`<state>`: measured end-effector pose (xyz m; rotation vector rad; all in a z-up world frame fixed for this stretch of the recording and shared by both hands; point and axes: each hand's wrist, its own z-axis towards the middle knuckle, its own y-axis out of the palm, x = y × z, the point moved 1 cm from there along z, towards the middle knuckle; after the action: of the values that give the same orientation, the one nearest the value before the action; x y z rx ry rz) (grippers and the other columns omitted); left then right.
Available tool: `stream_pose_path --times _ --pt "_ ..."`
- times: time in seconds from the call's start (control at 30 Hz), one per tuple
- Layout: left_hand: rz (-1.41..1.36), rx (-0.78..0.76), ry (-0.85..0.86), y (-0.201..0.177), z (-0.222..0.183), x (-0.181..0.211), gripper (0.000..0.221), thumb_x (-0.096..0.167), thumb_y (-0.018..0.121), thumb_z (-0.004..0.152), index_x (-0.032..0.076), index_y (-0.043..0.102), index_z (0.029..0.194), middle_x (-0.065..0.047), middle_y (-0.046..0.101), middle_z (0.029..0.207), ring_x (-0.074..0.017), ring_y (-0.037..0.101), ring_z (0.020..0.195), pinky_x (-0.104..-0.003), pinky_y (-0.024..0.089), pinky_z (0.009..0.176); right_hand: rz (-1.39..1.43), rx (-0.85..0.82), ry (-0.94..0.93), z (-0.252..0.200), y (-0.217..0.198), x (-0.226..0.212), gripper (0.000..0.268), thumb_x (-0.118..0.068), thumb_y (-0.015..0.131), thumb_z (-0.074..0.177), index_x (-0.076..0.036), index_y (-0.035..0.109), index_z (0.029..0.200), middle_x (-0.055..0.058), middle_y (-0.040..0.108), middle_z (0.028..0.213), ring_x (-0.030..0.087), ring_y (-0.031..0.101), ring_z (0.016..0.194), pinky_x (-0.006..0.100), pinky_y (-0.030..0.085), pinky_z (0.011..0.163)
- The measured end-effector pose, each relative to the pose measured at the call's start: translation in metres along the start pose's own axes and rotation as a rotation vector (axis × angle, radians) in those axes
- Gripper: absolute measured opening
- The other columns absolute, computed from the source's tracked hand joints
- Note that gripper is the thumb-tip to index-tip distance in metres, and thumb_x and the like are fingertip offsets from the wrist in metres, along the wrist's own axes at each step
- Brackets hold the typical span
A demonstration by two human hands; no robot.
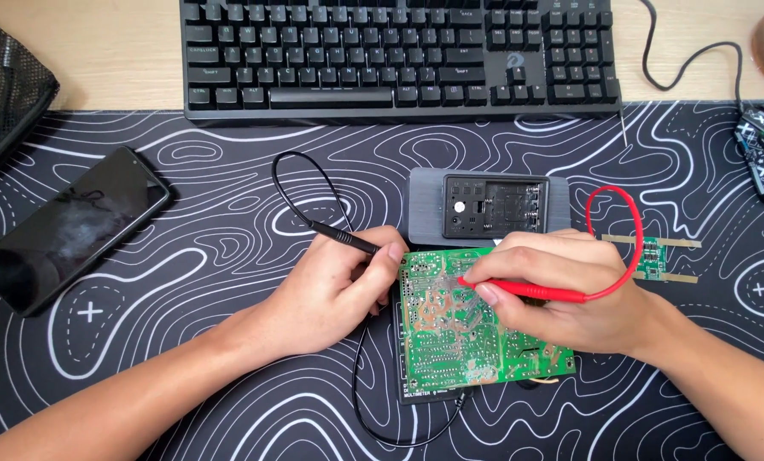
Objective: Testing a green circuit board using digital multimeter probes to check for continuity or voltage at various points.
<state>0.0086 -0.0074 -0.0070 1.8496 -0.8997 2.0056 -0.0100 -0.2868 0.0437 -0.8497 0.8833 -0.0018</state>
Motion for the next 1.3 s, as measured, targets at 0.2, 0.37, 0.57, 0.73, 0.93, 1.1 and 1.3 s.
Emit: stream_pose_path --times 0.2,0.37,0.57,0.73,0.93,1.1,1.3 --pt "0.029 -0.003 -0.011 0.0 0.0 0.0 0.035 0.027 0.042 0.118 0.016 0.058 0.089 0.004 0.065 0.066 -0.01 0.073 0.058 -0.027 0.061 0.058 0.003 0.007 -0.018 0.001 0.001 0.0 0.015 -0.007 0.074 0.104 0.0 0.077 0.117 0.011 0.083 0.096 0.02 0.075 0.071 0.029 0.06 0.061" --pt "0.03 -0.002 0.008 -0.001 0.002 0.0 0.035 0.026 0.042 0.118 0.016 0.057 0.088 0.004 0.065 0.065 -0.0102 0.071 0.057 -0.028 0.06 0.058 0.013 -0.005 -0.014 0.003 0.0 -0.002 0.015 -0.006 0.075 0.104 -0.001 0.076 0.118 0.01 0.083 0.096 0.021 0.073 0.07 0.03 0.06 0.063" --pt "0.012 -0.016 0.002 -0.001 0.003 -0.001 0.033 0.023 0.042 0.117 0.015 0.057 0.089 0.002 0.066 0.066 -0.0109 0.072 0.057 -0.028 0.06 0.058 0.022 -0.014 0.011 0.006 -0.003 -0.012 0.015 -0.004 0.075 0.105 -0.001 0.076 0.119 0.011 0.082 0.1 0.022 0.073 0.078 0.034 0.062 0.077" --pt "-0.168 0.058 0.123 0.005 0.006 -0.018 0.043 0.018 0.049 0.119 0.009 0.066 0.081 -0.012 0.068 0.059 -0.0231 0.075 0.049 -0.032 0.062 0.047 0.035 0.171 0.101 -0.001 0.006 -0.014 0.011 -0.009 0.076 0.103 -0.008 0.086 0.109 0.009 0.081 0.087 0.03 0.074 0.07 0.042 0.064 0.071" --pt "-0.172 0.066 0.142 0.004 0.007 -0.019 0.042 0.019 0.05 0.12 0.009 0.066 0.083 -0.012 0.069 0.06 -0.0228 0.074 0.05 -0.032 0.062 0.048 -0.079 0.234 0.146 -0.018 0.004 -0.008 0.011 -0.016 0.082 0.102 -0.01 0.087 0.11 0.008 0.079 0.101 0.03 0.074 0.088 0.047 0.058 0.09" --pt "-0.184 0.057 0.132 0.007 0.007 -0.022 0.042 0.02 0.051 0.12 0.008 0.068 0.085 -0.013 0.069 0.059 -0.0227 0.073 0.049 -0.032 0.062 0.048 -0.115 0.261 0.266 -0.028 0.008 0.001 0.014 -0.02 0.087 0.099 -0.012 0.088 0.11 0.009 0.076 0.117 0.026 0.072 0.1 0.042 0.058 0.088" --pt "-0.178 0.052 0.143 0.006 0.007 -0.024 0.039 0.022 0.052 0.12 0.008 0.07 0.089 -0.014 0.069 0.06 -0.0233 0.074 0.051 -0.033 0.063 0.049 -0.137 0.278 0.312 -0.035 0.006 0.001 0.014 -0.016 0.092 0.095 -0.012 0.087 0.107 0.01 0.073 0.121 0.027 0.074 0.105 0.042 0.062 0.093"
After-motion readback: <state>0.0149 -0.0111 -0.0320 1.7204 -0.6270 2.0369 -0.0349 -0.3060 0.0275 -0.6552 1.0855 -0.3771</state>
